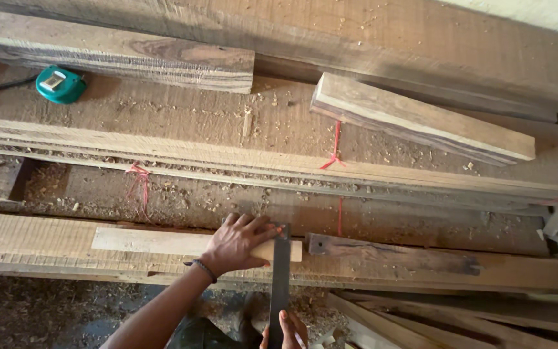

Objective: The person uses a tape measure and a speed square to mark measurements on wooden planks with a pencil.

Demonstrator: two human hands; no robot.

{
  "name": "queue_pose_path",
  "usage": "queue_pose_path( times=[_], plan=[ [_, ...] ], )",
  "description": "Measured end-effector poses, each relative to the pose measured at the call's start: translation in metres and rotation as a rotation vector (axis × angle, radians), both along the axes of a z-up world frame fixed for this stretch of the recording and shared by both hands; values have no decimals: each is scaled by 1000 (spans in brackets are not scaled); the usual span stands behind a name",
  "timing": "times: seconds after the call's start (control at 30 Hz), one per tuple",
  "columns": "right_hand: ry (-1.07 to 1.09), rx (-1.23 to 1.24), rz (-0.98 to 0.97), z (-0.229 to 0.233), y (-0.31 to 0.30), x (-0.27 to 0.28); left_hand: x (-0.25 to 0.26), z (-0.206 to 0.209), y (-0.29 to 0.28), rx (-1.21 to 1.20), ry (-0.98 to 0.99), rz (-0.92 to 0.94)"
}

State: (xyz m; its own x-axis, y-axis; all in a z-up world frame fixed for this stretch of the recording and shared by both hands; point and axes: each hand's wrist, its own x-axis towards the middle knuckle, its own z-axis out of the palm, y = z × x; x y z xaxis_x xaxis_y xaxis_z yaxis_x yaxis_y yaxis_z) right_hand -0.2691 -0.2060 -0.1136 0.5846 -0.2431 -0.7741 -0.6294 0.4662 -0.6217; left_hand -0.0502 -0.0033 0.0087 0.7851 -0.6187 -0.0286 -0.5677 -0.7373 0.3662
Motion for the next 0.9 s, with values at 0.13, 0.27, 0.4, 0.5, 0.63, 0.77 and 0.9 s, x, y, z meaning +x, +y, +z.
queue_pose_path(
  times=[0.13,0.27,0.4,0.5,0.63,0.77,0.9],
  plan=[
    [-75,108,147,-4,-13,0,2,0,0,1,26,2],
    [-101,169,230,-4,-22,-1,0,0,1,9,5,0],
    [-89,179,244,-2,-22,2,1,2,0,6,-11,-5],
    [-46,251,214,-3,-22,1,1,3,-1,40,69,14],
    [-41,217,257,-3,-23,4,3,4,-2,35,51,15],
    [-60,164,242,3,-19,1,-1,3,-3,24,28,24],
    [-62,28,224,11,-14,1,1,4,-3,26,43,26]
  ],
)
